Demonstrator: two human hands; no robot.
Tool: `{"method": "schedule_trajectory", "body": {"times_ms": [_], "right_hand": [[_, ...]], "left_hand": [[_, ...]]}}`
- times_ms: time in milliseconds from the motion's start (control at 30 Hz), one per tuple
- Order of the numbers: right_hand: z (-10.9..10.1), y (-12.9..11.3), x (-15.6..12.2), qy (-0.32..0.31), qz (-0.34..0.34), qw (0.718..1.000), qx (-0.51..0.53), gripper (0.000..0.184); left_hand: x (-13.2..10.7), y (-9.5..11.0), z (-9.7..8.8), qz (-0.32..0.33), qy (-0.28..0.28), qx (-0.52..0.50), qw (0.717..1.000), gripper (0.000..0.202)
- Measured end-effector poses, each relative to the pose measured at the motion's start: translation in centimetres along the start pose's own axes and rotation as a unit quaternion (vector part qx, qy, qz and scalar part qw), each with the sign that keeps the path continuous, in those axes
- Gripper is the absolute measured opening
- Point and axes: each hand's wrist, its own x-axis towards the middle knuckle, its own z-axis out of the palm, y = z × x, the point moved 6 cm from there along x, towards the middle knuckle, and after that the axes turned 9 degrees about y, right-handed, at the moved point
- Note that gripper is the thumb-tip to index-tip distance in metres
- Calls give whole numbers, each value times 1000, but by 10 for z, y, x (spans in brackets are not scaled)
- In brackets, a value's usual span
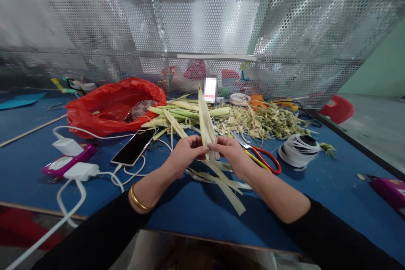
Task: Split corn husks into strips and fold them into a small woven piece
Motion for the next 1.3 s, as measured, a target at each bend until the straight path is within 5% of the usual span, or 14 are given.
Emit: {"method": "schedule_trajectory", "body": {"times_ms": [400, 633, 833, 1300], "right_hand": [[2, -6, -4, -16, -15, 1000, 15, 32], [3, 0, -3, -48, 21, 997, 52, 35], [7, 1, -6, -74, 50, 993, 74, 31], [4, -2, 0, -73, 71, 987, 123, 15]], "left_hand": [[3, -4, -3, 0, 20, -14, 1000, 24], [2, -12, -1, -66, 15, -60, 996, 28], [-1, -12, 7, -113, -37, -99, 988, 32], [1, -11, 4, -153, -41, -212, 964, 8]]}}
